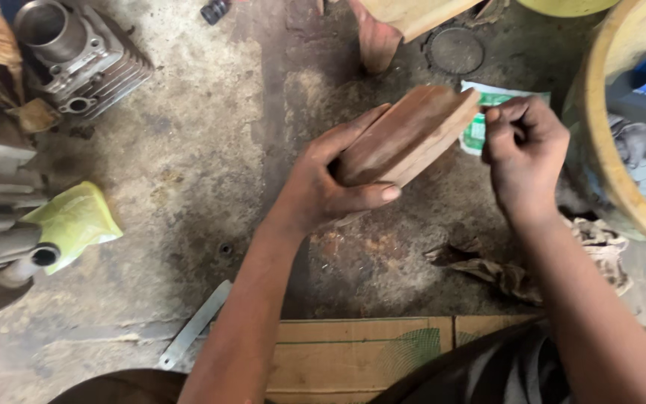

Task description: The person is sanding the interior of a metal brake drum by hand with abrasive paper. They hold the drum and rub the sandpaper against the inner walls to clean the surface.

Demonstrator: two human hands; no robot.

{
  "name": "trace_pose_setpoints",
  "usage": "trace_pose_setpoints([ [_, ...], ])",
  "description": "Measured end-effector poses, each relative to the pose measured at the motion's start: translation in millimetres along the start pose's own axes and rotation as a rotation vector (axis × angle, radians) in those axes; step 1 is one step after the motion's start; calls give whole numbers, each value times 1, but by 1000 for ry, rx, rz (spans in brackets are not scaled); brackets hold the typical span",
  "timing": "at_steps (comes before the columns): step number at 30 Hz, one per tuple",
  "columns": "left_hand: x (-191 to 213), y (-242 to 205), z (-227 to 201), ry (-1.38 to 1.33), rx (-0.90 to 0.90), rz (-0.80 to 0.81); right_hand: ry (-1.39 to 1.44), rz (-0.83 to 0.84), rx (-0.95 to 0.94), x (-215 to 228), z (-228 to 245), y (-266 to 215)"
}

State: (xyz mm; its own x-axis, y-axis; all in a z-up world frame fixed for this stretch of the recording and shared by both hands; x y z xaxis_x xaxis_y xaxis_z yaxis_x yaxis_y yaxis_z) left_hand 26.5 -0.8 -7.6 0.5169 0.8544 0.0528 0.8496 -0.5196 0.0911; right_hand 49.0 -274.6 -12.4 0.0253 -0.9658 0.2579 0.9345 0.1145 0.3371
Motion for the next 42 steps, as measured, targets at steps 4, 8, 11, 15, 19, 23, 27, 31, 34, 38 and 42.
trace_pose_setpoints([
  [4,5,1,7,37,44,-34,-61,85,84,-7,6,-24],
  [8,13,-5,5,-34,-16,-48,-62,-61,68,1,5,-21],
  [11,23,-6,9,-45,54,-64,-10,-66,99,17,4,-9],
  [15,31,-6,18,-132,101,-103,-41,-64,77,14,-6,2],
  [19,29,-6,19,-265,-9,-52,-52,-52,84,10,-5,6],
  [23,22,0,17,-263,19,37,-69,-32,56,9,-1,8],
  [27,15,0,11,-195,-8,61,-38,-6,148,-3,4,3],
  [31,16,3,8,-188,-10,52,-208,14,235,-11,11,-2],
  [34,18,2,9,-103,-12,56,-166,-6,170,-9,-1,4],
  [38,16,1,4,-74,-32,75,-38,-47,125,-10,-8,-3],
  [42,14,0,-3,-43,-55,99,-47,-48,182,-9,-6,-3],
])
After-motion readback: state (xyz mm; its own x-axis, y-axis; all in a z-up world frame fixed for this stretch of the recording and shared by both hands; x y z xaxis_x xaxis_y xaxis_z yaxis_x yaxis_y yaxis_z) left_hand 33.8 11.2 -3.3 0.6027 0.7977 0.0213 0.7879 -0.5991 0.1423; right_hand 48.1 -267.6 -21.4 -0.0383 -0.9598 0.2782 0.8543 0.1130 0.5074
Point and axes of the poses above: each hand's wrist, its own y-axis towards the middle knuckle, its own x-axis out of the back of the hand, z = x × y, the point moved 2 cm from there along y, towards the middle knuckle, and after that the axes turned 11 degrees about z, right-handed, at the moved point
